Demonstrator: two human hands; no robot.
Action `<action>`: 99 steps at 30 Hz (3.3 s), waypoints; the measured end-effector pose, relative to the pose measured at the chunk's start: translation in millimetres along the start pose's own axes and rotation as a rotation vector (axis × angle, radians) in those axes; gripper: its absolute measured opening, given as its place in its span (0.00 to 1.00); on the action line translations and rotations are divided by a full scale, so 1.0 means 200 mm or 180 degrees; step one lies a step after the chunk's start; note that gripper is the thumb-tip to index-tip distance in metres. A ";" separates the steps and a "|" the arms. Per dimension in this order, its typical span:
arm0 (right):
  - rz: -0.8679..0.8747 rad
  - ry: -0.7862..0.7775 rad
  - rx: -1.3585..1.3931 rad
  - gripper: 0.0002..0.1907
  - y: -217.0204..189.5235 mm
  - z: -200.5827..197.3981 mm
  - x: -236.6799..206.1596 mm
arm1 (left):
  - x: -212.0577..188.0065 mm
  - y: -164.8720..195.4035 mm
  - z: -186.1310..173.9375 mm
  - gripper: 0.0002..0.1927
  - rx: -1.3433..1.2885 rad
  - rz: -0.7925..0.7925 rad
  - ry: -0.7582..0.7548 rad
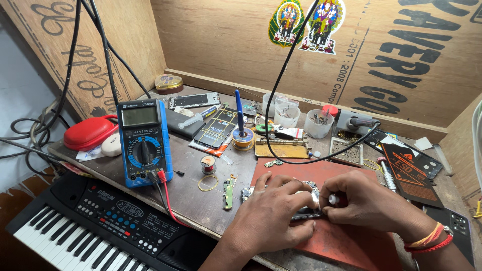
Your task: The person repairs a disassembled smartphone on a workbench, holding the phone frame steady with one hand while using a red-handled screwdriver to work on the internal components, occasionally repositioning the device and handling small parts and a soldering iron.
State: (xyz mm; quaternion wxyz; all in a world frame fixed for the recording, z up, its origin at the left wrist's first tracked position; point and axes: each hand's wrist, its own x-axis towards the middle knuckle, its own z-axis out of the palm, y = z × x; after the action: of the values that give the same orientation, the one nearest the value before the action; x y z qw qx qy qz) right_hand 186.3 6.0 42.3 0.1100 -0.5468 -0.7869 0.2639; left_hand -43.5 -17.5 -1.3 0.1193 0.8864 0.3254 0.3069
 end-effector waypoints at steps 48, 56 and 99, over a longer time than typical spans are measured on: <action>0.0824 -0.0289 0.1034 0.10 0.06 -0.01 0.03 | 0.00 0.00 0.00 0.20 -0.0091 0.0030 0.0089; 0.0823 -0.0364 0.1179 0.09 0.07 -0.02 0.03 | 0.00 0.00 0.00 0.19 -0.0116 -0.0017 0.0013; 0.0799 -0.0270 0.0833 0.10 0.06 -0.02 0.03 | 0.00 -0.01 0.01 0.18 -0.0080 -0.0064 0.0005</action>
State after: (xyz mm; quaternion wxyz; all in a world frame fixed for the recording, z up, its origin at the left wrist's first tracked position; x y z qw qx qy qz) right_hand 195.1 15.2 38.3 0.1131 -0.6101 -0.6754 0.3985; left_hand -42.9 -16.6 -3.4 0.1333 0.8813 0.3305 0.3105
